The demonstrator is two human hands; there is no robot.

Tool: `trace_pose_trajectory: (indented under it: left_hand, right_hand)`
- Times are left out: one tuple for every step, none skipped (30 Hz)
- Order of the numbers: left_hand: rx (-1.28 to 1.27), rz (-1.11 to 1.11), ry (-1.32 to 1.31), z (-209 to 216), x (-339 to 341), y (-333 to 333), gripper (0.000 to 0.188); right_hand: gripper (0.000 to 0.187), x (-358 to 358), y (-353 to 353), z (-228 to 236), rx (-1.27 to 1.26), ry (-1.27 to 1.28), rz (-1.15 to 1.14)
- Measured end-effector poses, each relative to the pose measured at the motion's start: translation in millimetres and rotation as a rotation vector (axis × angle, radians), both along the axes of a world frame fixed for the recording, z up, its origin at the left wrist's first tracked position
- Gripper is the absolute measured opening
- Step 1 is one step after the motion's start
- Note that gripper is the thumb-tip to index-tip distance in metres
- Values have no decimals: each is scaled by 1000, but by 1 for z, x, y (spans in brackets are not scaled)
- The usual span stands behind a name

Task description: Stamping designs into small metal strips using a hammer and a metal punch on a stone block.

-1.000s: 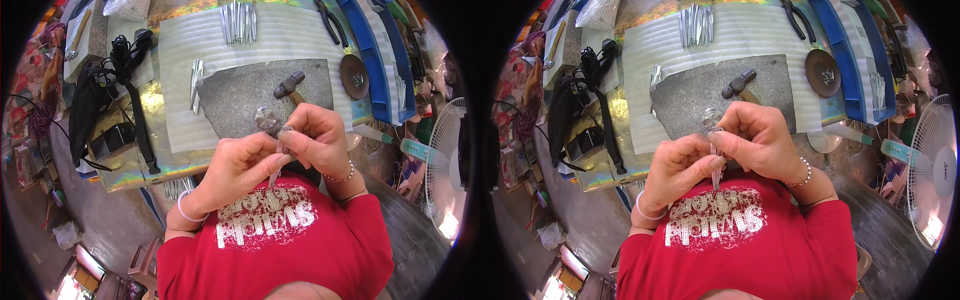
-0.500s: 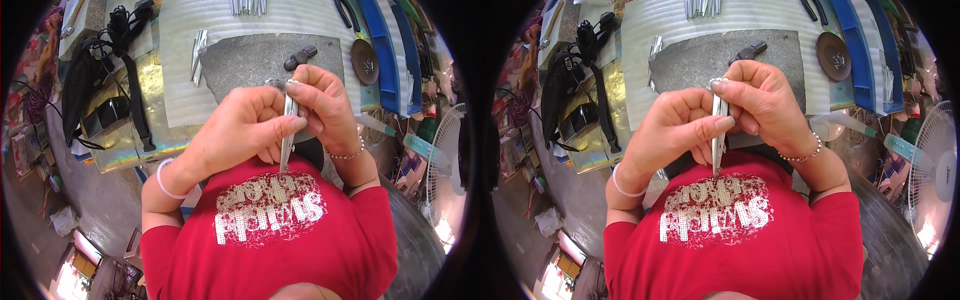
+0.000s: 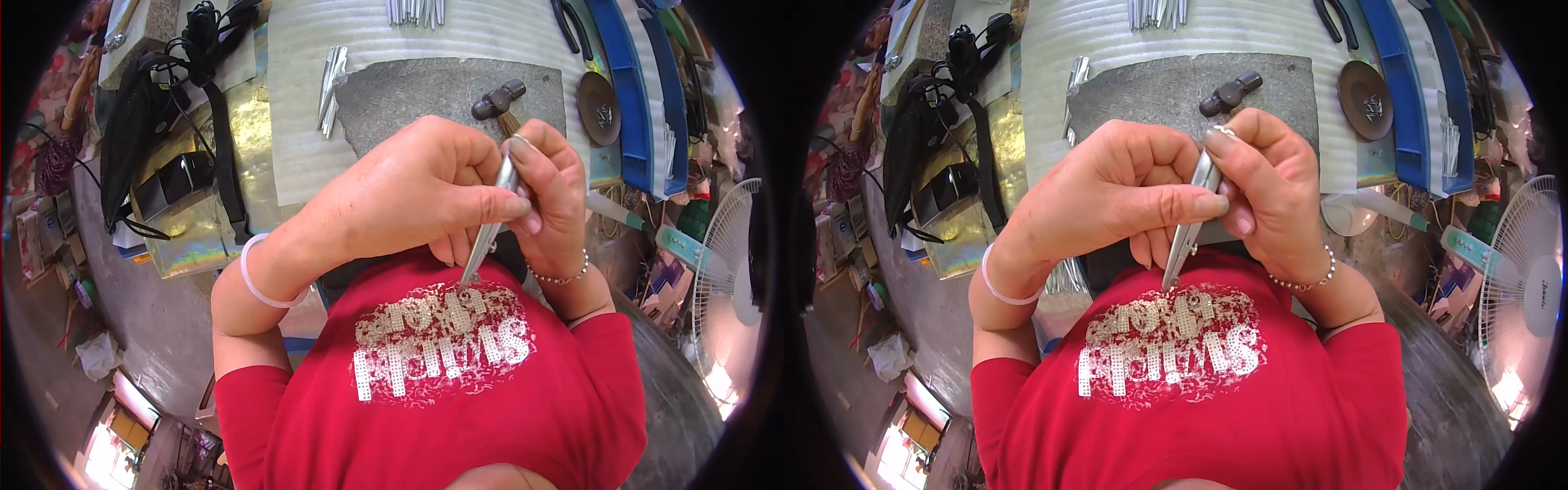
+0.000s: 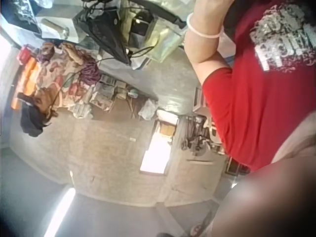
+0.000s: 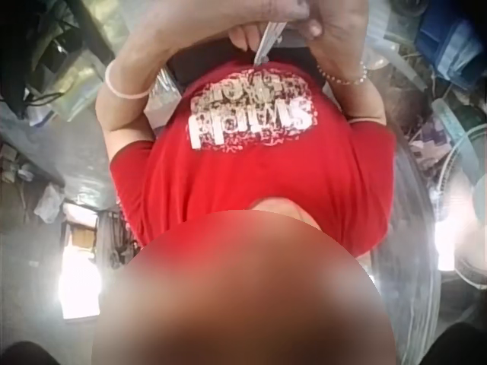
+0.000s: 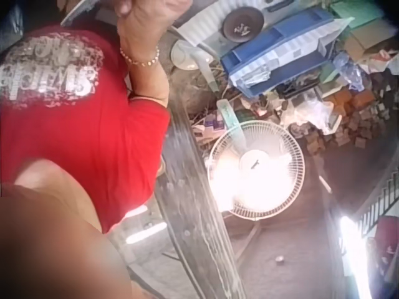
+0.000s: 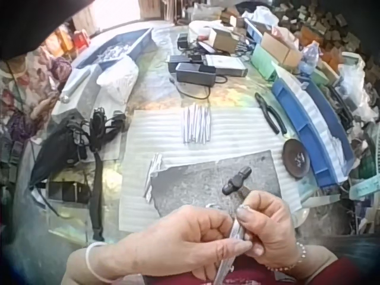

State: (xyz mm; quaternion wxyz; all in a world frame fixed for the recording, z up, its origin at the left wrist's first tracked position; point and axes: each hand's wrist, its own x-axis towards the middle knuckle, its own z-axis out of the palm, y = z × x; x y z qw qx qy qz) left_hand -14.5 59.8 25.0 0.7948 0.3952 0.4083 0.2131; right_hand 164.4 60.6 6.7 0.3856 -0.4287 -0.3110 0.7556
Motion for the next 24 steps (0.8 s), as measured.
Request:
trace_pose_trajectory:
  left_hand:
    - [7,-18,-7,1,1,1,23]
    - [9,-21,-6,3,2,2,23]
    - [7,-28,-32,4,3,2,24]
    - [5,-37,-58,4,4,3,24]
    - [6,-43,-57,4,5,3,24]
    - [0,-52,-71,4,6,3,24]
    - [-7,-62,-85,3,7,3,25]
    - [-6,-69,-84,3,9,4,25]
    - [-17,-69,-70,3,10,3,25]
    - [-28,-68,-55,3,12,3,25]
    - [-26,-74,-53,4,13,3,25]
    - [-66,-61,-76,5,14,2,25]
    - [-106,-51,-100,6,14,2,25]
    - [-104,-59,-97,6,15,2,25]
    - [-102,-32,-103,6,16,0,24]
    - [-100,-5,-108,6,17,-1,23]
    - [-97,-10,-105,5,18,-3,23]
    - [-97,13,-101,4,18,-5,23]
    - [-98,38,-97,2,19,-8,22]
    - [-97,34,-94,1,19,-10,22]
    - [-93,43,-90,0,19,-12,21]
    - [-85,53,-87,0,19,-13,21]
    - [-83,51,-86,1,18,-15,21]
    - [-63,57,-96,1,18,-16,24]
  right_hand:
    - [12,1,-2,1,1,0,-2]
    - [12,2,-3,1,53,-28,-32]
    - [12,3,-4,2,105,-56,-63]
    - [12,4,-6,2,123,-58,-74]
    - [12,5,-7,2,125,-57,-79]
    - [12,7,-8,3,141,-80,-66]
    - [13,9,-9,4,157,-103,-55]
    - [13,11,-10,3,158,-103,-62]
    - [13,13,-10,3,137,-108,-55]
    - [13,14,-10,2,116,-113,-48]
    - [13,15,-9,1,118,-112,-54]
    - [13,16,-8,0,64,-43,-34]
    - [13,17,-7,0,11,24,-18]
    - [14,16,-6,0,-38,91,-38]
    - [14,16,-6,-1,-35,93,-45]
    - [14,17,-6,-2,-45,116,-29]
    - [14,17,-7,-3,-54,138,-12]
    - [14,16,-8,-1,-91,133,-12]
    - [14,16,-9,-2,-89,136,-16]
    - [14,17,-9,-4,-95,139,-7]
    - [14,17,-10,-5,-101,142,2]
    - [14,16,-11,-5,-97,144,0]
    - [14,16,-12,-5,-104,141,-1]
    - [13,15,-14,-5,-110,138,-2]
